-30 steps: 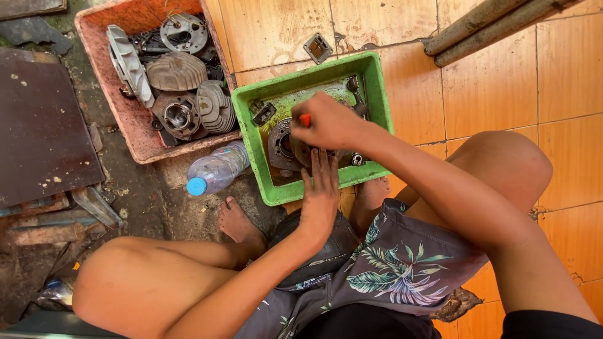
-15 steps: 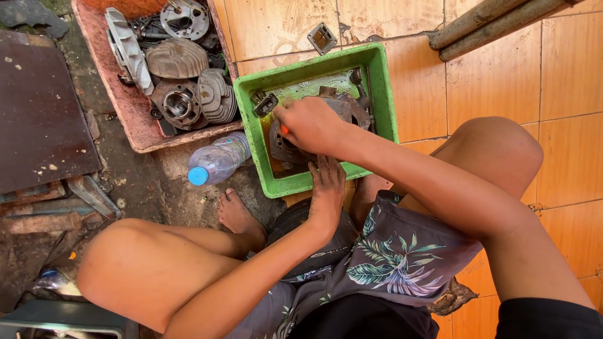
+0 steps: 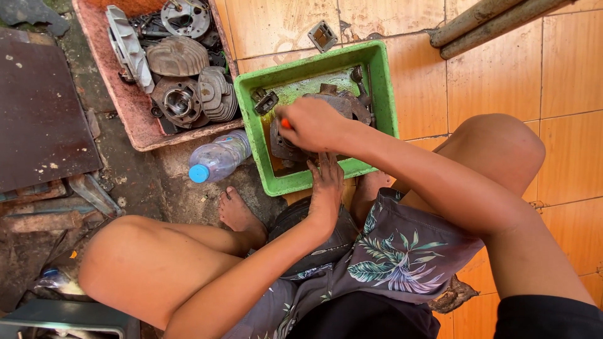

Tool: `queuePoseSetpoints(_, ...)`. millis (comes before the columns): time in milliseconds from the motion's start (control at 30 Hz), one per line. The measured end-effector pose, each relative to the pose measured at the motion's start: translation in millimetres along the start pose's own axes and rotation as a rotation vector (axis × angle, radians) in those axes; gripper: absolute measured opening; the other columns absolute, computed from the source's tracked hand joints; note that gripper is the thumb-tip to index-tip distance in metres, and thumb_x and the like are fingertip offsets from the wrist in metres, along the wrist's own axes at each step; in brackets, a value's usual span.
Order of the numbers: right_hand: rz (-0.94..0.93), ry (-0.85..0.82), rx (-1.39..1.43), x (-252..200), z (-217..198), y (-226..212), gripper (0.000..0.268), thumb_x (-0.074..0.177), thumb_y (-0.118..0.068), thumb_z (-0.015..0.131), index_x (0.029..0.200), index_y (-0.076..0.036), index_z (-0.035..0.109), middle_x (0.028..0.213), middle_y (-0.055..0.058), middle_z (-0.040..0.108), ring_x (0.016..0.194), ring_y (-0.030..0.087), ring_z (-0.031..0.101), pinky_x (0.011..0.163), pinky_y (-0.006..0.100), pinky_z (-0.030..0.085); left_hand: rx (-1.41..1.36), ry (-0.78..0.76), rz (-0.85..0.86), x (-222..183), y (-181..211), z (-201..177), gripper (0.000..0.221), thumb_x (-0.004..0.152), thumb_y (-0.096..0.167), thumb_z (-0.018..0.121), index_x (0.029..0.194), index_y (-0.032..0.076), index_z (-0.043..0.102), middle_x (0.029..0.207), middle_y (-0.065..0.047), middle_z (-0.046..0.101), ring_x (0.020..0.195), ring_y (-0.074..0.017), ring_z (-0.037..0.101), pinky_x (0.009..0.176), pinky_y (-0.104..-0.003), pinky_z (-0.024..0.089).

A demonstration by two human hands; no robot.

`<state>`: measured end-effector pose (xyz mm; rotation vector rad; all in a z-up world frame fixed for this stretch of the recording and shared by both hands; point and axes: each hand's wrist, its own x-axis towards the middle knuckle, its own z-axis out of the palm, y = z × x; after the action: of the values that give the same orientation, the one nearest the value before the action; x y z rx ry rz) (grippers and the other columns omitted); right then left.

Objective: Cleaning a motorcycle cylinder block using a brush and solvent in a plastic tray.

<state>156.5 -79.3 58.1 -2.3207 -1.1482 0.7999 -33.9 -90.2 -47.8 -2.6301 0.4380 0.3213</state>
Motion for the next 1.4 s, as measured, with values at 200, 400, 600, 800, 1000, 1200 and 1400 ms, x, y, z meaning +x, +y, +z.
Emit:
queuePoseSetpoints(200, 0.004, 0.07, -0.054, -4, 14, 5, 0.022, 0.095, -0.021, 0.06, 0.096, -0.002, 0.071, 0.065, 0.017, 0.068, 0.056, 0.032, 0.07, 0.055, 0.041, 0.057, -0.031, -0.005, -0.008, 2, 10, 7, 0.058, 0.094, 0.039, 0.069, 0.139, 0.006, 0.052, 0.155, -0.028, 0.043, 0.144, -0.0501, 0.04, 0.112, -0.072, 0.04)
queuePoseSetpoints(400, 0.074, 0.171, -0.09, 6, -1, 20, 0.019, 0.099, -0.013, 0.058, 0.102, -0.001, 0.071, 0.068, 0.013, 0.067, 0.064, 0.027, 0.071, 0.067, 0.039, 0.061, 0.092, -0.003, -0.027, -3, -18, -24, 0.058, 0.094, 0.041, 0.068, 0.139, 0.007, 0.054, 0.162, -0.029, 0.036, 0.15, -0.0516, 0.032, 0.11, -0.064, 0.043)
queuePoseSetpoints(600, 0.184, 0.18, 0.315, 12, 5, 29, 0.019, 0.1, -0.01, 0.057, 0.091, 0.002, 0.069, 0.065, 0.015, 0.064, 0.046, 0.018, 0.06, 0.06, 0.036, 0.06, 0.102, 0.014, -0.054, -1, -20, -22, 0.057, 0.094, 0.04, 0.067, 0.139, 0.007, 0.055, 0.163, -0.03, 0.033, 0.15, -0.0515, 0.031, 0.109, -0.06, 0.044)
queuePoseSetpoints(800, 0.023, 0.288, 0.286, 5, -10, 17, 0.012, 0.089, -0.003, 0.062, 0.088, 0.005, 0.07, 0.074, 0.017, 0.076, 0.041, 0.018, 0.055, 0.042, 0.029, 0.048, 0.102, 0.078, -0.09, -2, -18, -15, 0.046, 0.095, 0.025, 0.055, 0.134, 0.003, 0.062, 0.164, -0.031, 0.03, 0.149, -0.0543, 0.027, 0.109, -0.059, 0.037)
queuePoseSetpoints(1000, -0.017, 0.393, -0.215, 29, 0, 79, 0.005, 0.094, -0.005, 0.069, 0.091, -0.004, 0.065, 0.067, 0.006, 0.07, 0.048, 0.019, 0.06, 0.045, 0.032, 0.052, 0.101, 0.1, -0.098, 1, -21, -12, 0.036, 0.094, 0.019, 0.056, 0.125, 0.004, 0.066, 0.164, -0.03, 0.031, 0.149, -0.054, 0.028, 0.108, -0.055, 0.042)
queuePoseSetpoints(1200, 0.25, -0.056, 0.424, 7, -29, 22, 0.021, 0.107, -0.01, 0.057, 0.095, 0.002, 0.069, 0.069, 0.016, 0.071, 0.045, 0.013, 0.052, 0.039, 0.019, 0.043, 0.054, 0.146, -0.057, -4, -31, -14, 0.044, 0.097, 0.027, 0.054, 0.13, 0.001, 0.064, 0.162, -0.031, 0.034, 0.148, -0.0522, 0.032, 0.105, -0.051, 0.048)
queuePoseSetpoints(1400, -0.023, 0.457, 0.151, -14, -41, 66, 0.013, 0.097, -0.005, 0.065, 0.092, 0.006, 0.07, 0.075, 0.013, 0.072, 0.05, 0.02, 0.054, 0.053, 0.034, 0.047, -0.265, 0.273, 0.009, -3, -45, -13, 0.064, 0.086, 0.025, 0.062, 0.146, 0.008, 0.05, 0.155, -0.04, 0.037, 0.145, -0.0551, 0.036, 0.102, -0.052, 0.05)
